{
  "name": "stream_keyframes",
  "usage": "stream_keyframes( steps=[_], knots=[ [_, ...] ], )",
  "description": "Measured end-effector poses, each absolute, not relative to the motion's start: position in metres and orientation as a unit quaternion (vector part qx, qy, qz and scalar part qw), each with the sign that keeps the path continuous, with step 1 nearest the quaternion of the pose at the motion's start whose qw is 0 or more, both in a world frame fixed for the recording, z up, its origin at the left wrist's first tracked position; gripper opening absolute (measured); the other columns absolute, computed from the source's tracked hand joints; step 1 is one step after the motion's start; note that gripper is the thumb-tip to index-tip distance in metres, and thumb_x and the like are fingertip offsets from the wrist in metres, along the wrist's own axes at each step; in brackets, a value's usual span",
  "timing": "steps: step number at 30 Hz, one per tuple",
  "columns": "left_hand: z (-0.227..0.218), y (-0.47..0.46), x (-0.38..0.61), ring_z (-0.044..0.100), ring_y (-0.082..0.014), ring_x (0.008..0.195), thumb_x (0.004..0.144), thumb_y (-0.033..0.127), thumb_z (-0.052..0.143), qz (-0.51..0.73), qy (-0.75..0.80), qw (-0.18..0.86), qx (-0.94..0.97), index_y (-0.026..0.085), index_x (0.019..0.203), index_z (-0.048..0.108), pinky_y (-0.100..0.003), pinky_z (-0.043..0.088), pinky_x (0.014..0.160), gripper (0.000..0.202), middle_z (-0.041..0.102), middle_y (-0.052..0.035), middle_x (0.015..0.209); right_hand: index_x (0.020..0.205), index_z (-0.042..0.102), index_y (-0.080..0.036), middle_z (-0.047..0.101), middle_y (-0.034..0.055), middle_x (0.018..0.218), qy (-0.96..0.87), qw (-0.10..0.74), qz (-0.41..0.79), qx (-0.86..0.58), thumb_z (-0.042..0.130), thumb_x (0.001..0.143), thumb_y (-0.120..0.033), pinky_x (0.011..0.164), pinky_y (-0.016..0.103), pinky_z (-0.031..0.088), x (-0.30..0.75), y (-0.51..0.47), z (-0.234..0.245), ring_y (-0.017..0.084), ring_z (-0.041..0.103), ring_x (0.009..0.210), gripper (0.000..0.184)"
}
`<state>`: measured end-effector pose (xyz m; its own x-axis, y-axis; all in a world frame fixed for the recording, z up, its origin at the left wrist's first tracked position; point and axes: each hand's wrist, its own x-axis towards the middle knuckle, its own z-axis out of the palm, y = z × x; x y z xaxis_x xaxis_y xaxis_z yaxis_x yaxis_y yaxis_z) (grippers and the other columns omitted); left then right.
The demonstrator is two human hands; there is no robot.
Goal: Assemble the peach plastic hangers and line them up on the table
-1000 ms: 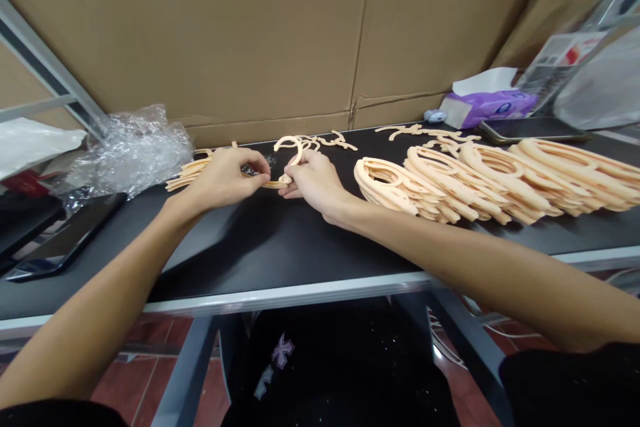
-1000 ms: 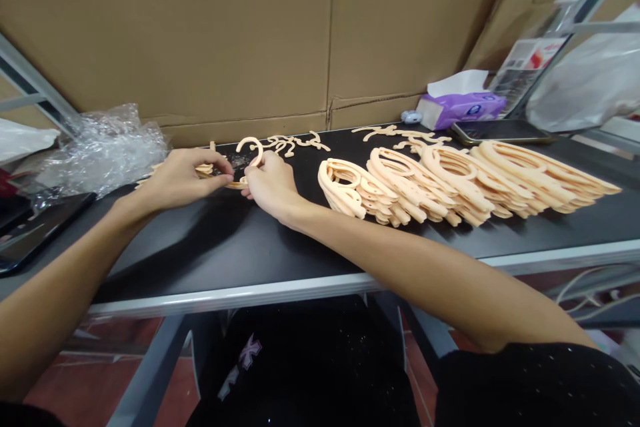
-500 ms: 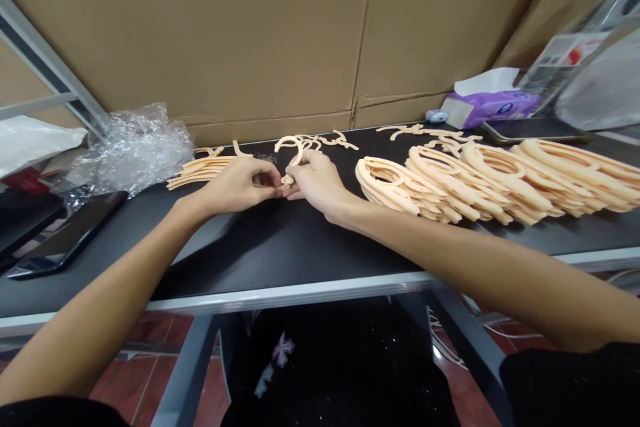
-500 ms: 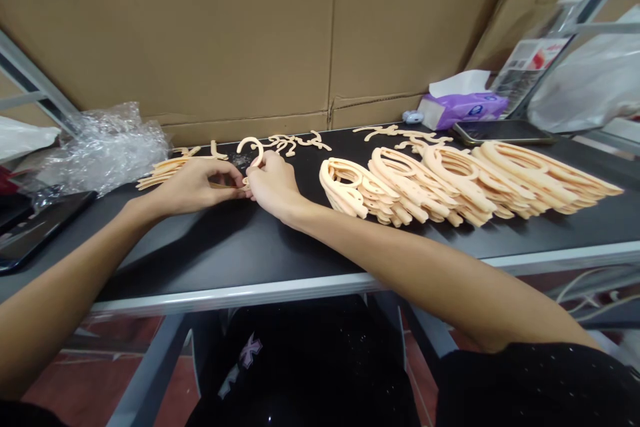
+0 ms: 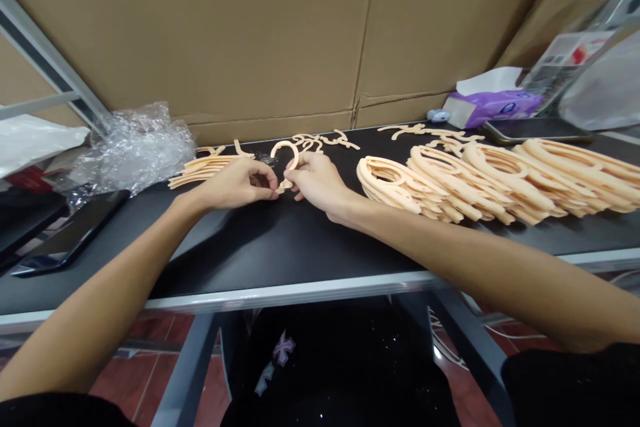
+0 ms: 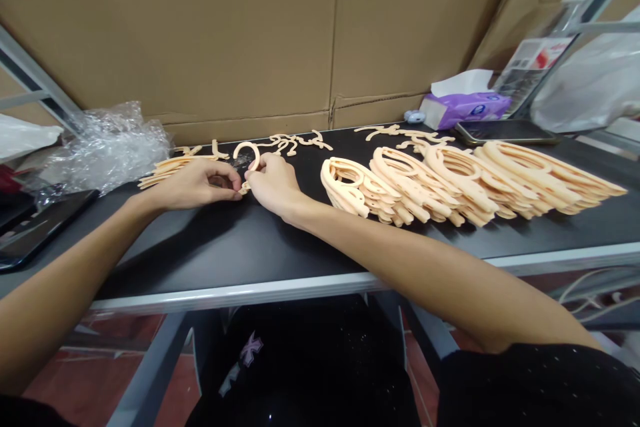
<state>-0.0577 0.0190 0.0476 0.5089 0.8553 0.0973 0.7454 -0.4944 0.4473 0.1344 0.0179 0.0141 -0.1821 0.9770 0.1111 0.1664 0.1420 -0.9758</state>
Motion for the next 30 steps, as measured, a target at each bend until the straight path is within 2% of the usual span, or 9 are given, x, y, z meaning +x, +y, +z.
stream_keyframes(
  steps=[9, 17, 23, 30],
  knots=[
    [0.0453, 0.0234, -0.0614, 0.067, -0.0163, 0.07, 0.077, 0.047, 0.073, 0.151, 0.469, 0.176, 0.852, 0.021, 0.08, 0.078, -0.024, 0.044, 0.066, 0.027, 0.075, 0.0007, 0.075, 0.084, 0.059, -0.022, 0.069, 0.0018, 0.077, -0.622, 0.434, 0.466, -0.456, 0.068, 0.082, -0.011, 0.076, 0.035, 0.059, 0.1358, 0.0222, 0.0095, 0.019, 0.069, 0.078, 0.015],
    [0.0488, 0.0203, -0.0569, 0.063, -0.0148, 0.066, 0.079, 0.046, 0.071, 0.133, 0.46, 0.146, 0.866, 0.021, 0.079, 0.079, -0.025, 0.042, 0.065, 0.027, 0.076, 0.0011, 0.073, 0.084, 0.057, -0.022, 0.067, 0.0011, 0.077, -0.644, 0.421, 0.44, -0.463, 0.066, 0.082, -0.007, 0.087, 0.04, 0.059, 0.1371, 0.0212, 0.0097, 0.02, 0.069, 0.081, 0.017],
    [0.0491, 0.0208, -0.0556, 0.067, -0.0158, 0.07, 0.081, 0.041, 0.069, 0.135, 0.436, 0.147, 0.878, 0.021, 0.079, 0.08, -0.025, 0.045, 0.069, 0.022, 0.079, 0.0002, 0.078, 0.085, 0.057, -0.022, 0.067, -0.0004, 0.076, -0.664, 0.404, 0.408, -0.478, 0.067, 0.08, -0.006, 0.09, 0.037, 0.055, 0.1391, 0.0181, 0.0134, 0.02, 0.068, 0.084, 0.019],
    [0.049, 0.0217, -0.0568, 0.067, -0.0159, 0.071, 0.085, 0.04, 0.065, 0.111, 0.426, 0.141, 0.887, 0.02, 0.08, 0.08, -0.026, 0.044, 0.07, 0.025, 0.08, -0.0009, 0.08, 0.083, 0.057, -0.021, 0.068, -0.0004, 0.077, -0.678, 0.383, 0.397, -0.486, 0.067, 0.082, -0.006, 0.083, 0.03, 0.05, 0.1388, 0.0186, 0.0159, 0.018, 0.068, 0.085, 0.018]
  ],
)
